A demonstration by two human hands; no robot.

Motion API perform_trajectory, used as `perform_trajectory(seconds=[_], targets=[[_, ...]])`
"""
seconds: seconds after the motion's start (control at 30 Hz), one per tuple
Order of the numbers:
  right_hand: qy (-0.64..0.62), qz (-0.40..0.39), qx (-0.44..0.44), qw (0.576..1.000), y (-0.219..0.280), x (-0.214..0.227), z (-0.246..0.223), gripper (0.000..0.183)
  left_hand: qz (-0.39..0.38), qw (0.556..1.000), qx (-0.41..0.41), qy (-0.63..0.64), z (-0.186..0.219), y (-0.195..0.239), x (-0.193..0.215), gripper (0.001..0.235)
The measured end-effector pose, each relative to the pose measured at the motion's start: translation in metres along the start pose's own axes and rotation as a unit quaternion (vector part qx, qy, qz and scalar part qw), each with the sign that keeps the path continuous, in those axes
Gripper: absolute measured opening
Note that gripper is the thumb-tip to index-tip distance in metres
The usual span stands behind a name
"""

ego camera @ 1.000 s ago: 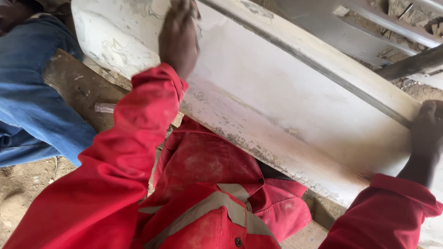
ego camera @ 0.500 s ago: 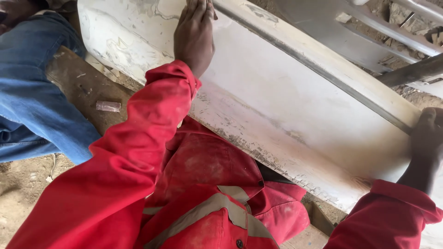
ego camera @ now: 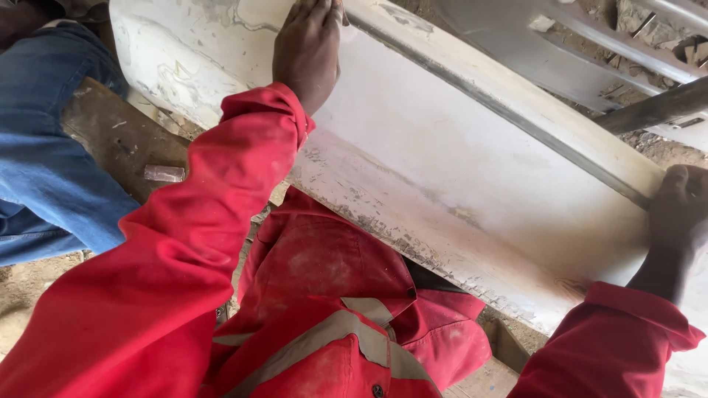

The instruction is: The person is sanding a white car bumper that is resting on a wooden workbench. They use a small sanding block to smooth the surface, focusing on areas with visible cracks and imperfections.

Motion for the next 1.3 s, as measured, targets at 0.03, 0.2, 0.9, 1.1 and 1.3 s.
perform_trajectory(seconds=[0.03, 0.2, 0.9, 1.1, 1.3], targets=[[0.007, 0.001, -0.011, 1.000, -0.001, 0.003, -0.002, 0.035, -0.022, 0.999, 0.019, -0.018, 0.000, -0.002, -0.007, 0.046], [0.019, -0.015, -0.035, 0.999, 0.003, 0.004, -0.009, 0.034, -0.108, 0.994, 0.017, -0.020, 0.064, 0.055, 0.019, 0.056], [-0.002, 0.011, -0.010, 1.000, -0.001, 0.001, 0.003, 0.026, -0.119, 0.988, 0.017, 0.094, 0.055, 0.093, 0.072, 0.049], [0.023, -0.025, -0.030, 0.999, -0.003, 0.001, 0.004, 0.034, -0.055, 0.987, 0.139, -0.058, -0.048, 0.052, 0.016, 0.053], [0.011, -0.028, -0.061, 0.998, 0.004, 0.001, 0.005, 0.035, -0.127, 0.990, 0.050, 0.042, 0.038, 0.115, 0.048, 0.057]])
Point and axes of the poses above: each hand's wrist, its own y-axis away from the middle knuckle, its own x-axis out of the back of the hand, z = x × y, the point moved 5 cm from there along -y, towards the middle knuckle, and after that the axes turned 13 degrees about x, right-handed, at the moved point
